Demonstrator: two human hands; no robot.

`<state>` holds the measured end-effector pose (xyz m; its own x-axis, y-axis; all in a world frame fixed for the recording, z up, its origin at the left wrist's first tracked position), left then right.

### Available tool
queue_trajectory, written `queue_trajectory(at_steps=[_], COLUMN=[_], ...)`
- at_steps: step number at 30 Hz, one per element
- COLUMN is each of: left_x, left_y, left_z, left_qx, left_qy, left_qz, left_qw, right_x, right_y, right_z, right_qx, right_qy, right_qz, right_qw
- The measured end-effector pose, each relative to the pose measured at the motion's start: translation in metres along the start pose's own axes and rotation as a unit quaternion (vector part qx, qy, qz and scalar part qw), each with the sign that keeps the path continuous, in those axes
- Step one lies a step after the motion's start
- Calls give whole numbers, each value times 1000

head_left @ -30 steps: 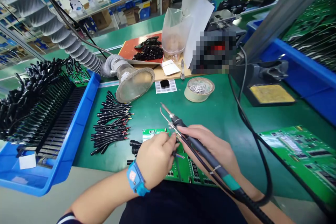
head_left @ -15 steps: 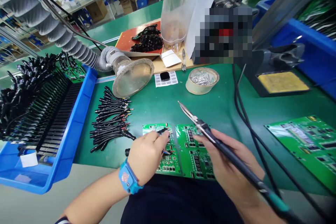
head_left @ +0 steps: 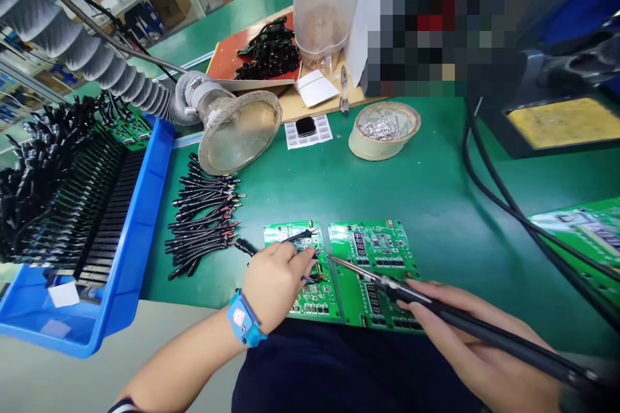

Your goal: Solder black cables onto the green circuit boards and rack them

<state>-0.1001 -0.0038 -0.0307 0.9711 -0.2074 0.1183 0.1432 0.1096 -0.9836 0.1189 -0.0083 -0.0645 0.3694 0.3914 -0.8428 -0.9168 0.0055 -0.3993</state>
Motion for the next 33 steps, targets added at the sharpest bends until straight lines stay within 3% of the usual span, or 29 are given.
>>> queue_trajectory(at_steps=[5, 27, 30, 33], left_x=[-1, 1, 1, 1], left_y=[2, 1, 1, 1], left_z=[0, 1, 2, 2], left_qx=[-2, 4, -4, -6], left_qy=[-7, -11, -9, -9], left_qz=[2, 7, 7, 8], left_qw=[1000, 1000, 1000, 1000], right_x=[-4, -6, -7, -2], right_y=[4, 6, 3, 0], right_z=[9, 4, 6, 5], right_qx=[-8, -22, -15, -25], right_qy=[-16, -92, -80, 2], right_qz=[14, -26, -19, -27], right_qw=[1000, 995, 997, 999])
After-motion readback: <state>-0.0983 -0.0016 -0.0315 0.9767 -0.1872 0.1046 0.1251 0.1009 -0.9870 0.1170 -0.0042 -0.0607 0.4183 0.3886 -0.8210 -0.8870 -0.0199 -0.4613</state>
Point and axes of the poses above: each hand's wrist, its own z-axis towards the middle knuckle, its own y-axis out of the palm, x = y × z, the point moved 4 cm from there along z, towards the middle knuckle, and after that the axes turned 11 degrees about -y, right-handed, at the moved point
